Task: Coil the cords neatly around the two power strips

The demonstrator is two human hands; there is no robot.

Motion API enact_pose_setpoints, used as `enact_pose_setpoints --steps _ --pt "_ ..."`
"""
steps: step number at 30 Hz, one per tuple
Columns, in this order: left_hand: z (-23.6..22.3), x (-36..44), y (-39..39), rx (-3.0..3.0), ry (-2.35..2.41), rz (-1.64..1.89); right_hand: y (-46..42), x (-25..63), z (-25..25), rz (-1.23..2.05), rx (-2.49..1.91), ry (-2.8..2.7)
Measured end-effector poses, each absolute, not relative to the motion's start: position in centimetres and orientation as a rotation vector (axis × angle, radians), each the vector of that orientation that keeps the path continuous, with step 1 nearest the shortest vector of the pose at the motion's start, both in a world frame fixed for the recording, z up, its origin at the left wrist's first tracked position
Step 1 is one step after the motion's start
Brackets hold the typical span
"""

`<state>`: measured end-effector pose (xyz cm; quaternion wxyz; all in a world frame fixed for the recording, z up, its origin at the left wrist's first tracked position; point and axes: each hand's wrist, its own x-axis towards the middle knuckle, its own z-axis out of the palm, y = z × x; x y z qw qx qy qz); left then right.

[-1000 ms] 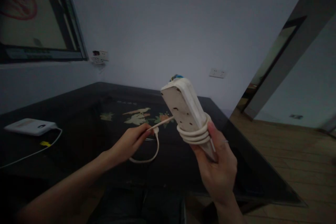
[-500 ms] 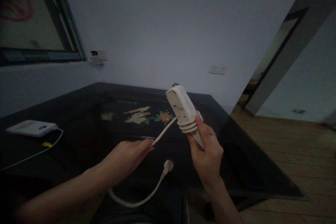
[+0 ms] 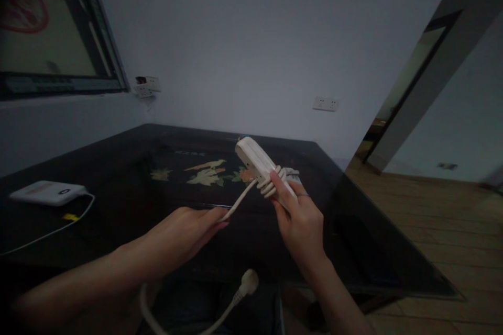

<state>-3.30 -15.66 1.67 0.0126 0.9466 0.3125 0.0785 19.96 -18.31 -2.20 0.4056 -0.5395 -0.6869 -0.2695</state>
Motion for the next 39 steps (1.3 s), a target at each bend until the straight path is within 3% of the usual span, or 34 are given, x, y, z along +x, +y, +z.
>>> enact_pose_setpoints --steps 8,14,31,39 --pt "4.0 -3.9 -14.6 3.486 0.386 0.405 -20.1 20.0 -1.2 -0.544 -1.6 -2.254" --pt "6.7 -3.6 -13.6 3.541 0.206 0.141 -21.3 19.5 -1.4 -0.396 -1.438 -2.572" --pt "8.5 -3.5 -10.2 2.775 -0.04 -0.052 -22.2 18.5 -2.6 -0.364 -1.046 -2.577" --pt "7.9 -3.3 -9.2 2.425 0.094 -0.07 -22.6 18.0 -3.0 -0.153 -1.06 -2.489"
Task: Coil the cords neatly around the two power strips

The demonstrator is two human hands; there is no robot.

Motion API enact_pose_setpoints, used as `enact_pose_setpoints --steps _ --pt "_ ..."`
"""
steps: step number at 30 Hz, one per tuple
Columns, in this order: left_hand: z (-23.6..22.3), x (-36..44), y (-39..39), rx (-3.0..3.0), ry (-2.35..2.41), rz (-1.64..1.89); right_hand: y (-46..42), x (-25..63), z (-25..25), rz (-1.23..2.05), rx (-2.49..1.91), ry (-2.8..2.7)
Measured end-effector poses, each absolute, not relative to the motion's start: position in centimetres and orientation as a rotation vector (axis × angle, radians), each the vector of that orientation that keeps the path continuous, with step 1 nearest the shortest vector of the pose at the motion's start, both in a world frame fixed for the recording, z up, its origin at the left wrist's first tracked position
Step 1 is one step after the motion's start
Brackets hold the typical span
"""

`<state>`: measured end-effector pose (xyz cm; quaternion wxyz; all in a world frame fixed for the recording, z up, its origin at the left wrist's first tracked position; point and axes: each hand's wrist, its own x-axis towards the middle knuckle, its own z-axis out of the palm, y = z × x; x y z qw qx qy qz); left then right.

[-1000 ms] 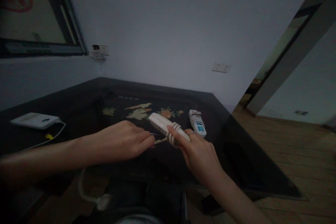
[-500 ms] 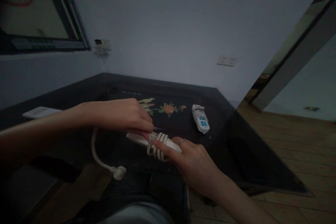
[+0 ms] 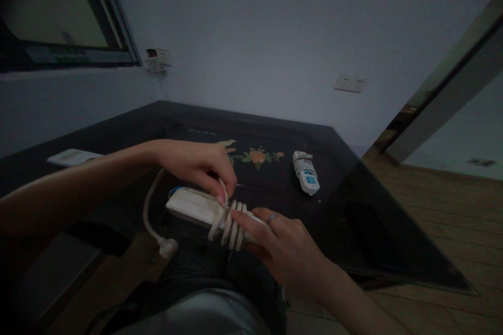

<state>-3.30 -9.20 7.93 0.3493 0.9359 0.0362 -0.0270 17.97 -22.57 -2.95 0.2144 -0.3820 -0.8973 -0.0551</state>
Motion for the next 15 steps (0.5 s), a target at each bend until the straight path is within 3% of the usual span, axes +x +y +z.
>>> enact_pose_setpoints --steps 6,11,15 --pt "6.1 -3.2 -9.5 1.981 0.068 0.043 -23.0 17.1 -2.6 -0.179 -0.967 -2.659" --pt "5.2 -3.2 -9.2 1.954 0.111 0.047 -23.3 16.5 -1.7 0.201 -0.911 -2.543" --pt "4.6 -3.3 -8.4 2.09 0.16 0.194 -23.1 16.6 -1.4 0.324 -0.981 -2.395"
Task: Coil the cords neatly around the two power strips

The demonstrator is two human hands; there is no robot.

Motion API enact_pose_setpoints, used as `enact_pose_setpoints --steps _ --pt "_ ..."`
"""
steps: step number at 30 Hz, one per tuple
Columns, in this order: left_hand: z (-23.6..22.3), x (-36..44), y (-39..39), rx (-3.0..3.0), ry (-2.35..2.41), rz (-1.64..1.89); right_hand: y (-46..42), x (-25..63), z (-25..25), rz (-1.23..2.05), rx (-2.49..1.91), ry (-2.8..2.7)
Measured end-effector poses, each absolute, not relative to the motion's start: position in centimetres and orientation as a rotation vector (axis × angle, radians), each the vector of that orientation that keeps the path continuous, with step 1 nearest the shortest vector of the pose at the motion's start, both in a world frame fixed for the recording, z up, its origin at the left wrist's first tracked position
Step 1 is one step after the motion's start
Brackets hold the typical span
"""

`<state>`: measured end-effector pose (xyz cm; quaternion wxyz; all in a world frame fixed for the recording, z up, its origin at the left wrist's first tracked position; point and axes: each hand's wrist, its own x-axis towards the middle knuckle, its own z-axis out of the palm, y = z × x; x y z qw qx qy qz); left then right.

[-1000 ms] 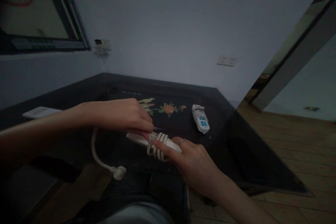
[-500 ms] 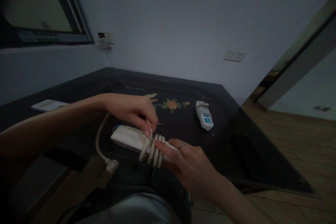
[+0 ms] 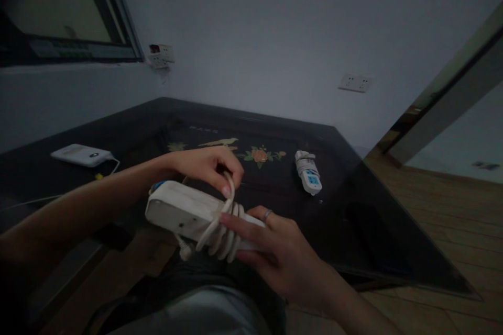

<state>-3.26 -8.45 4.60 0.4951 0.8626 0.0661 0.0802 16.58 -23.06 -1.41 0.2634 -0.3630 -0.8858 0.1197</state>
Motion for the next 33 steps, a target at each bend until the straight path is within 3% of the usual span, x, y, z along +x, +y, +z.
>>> enact_pose_setpoints --steps 5,9,13,19,24,33 --pt "3.2 -4.1 -8.3 2.061 0.332 0.72 -22.9 16.6 -2.0 0.407 -1.062 -2.344" --pt "1.8 -6.1 -10.0 1.574 0.373 1.435 -22.9 16.4 -2.6 0.46 -1.083 -2.288" --pt "-1.3 -7.3 -14.5 1.145 0.413 1.773 -22.6 16.2 -3.0 0.55 -1.074 -2.189" --pt "-7.1 -4.1 -19.9 0.834 0.602 1.415 -22.4 15.4 -3.2 0.542 -1.034 -2.121" --pt "-6.2 -2.2 -19.9 0.786 0.48 1.258 -22.4 14.9 -3.5 0.551 -1.025 -2.026" --pt "-5.8 -1.8 -20.1 0.773 0.556 1.279 -22.1 14.6 -4.6 0.55 -1.023 -1.998"
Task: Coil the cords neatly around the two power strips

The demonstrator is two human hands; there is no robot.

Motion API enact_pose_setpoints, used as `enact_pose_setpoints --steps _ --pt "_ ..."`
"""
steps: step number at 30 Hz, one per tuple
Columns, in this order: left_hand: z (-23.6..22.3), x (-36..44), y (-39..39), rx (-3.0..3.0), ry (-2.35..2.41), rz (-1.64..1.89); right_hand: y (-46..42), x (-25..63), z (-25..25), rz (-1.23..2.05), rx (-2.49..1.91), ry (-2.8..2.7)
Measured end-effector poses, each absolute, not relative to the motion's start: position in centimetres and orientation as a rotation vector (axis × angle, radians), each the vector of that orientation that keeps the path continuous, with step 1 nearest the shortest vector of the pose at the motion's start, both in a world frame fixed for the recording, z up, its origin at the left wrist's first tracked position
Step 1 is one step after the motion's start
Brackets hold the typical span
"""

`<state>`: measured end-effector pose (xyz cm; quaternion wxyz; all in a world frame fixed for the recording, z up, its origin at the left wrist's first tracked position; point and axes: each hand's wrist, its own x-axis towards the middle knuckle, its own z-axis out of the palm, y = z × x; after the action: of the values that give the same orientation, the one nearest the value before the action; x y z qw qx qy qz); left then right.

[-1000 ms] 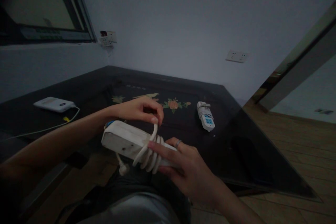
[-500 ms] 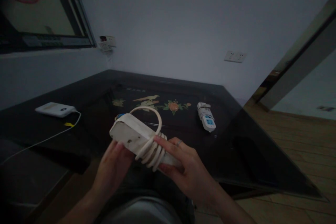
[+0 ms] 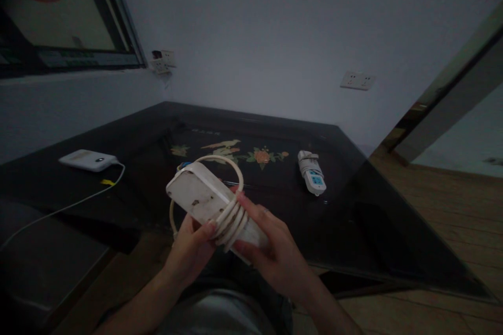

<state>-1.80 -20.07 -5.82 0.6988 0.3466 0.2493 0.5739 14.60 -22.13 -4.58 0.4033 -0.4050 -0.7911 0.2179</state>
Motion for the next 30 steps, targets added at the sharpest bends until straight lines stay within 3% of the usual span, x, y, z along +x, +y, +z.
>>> enact_pose_setpoints --steps 13,22,30 --pt "-6.7 -1.7 -20.1 0.725 0.63 1.376 -22.2 14.0 -5.8 0.278 -1.1 -2.203" --pt "-8.1 -0.8 -19.9 0.675 0.553 1.544 -21.9 13.7 -5.6 0.272 -1.09 -2.252" --pt "-8.1 -0.9 -20.2 0.626 0.621 1.465 -22.2 13.7 -5.5 0.299 -1.104 -2.186"
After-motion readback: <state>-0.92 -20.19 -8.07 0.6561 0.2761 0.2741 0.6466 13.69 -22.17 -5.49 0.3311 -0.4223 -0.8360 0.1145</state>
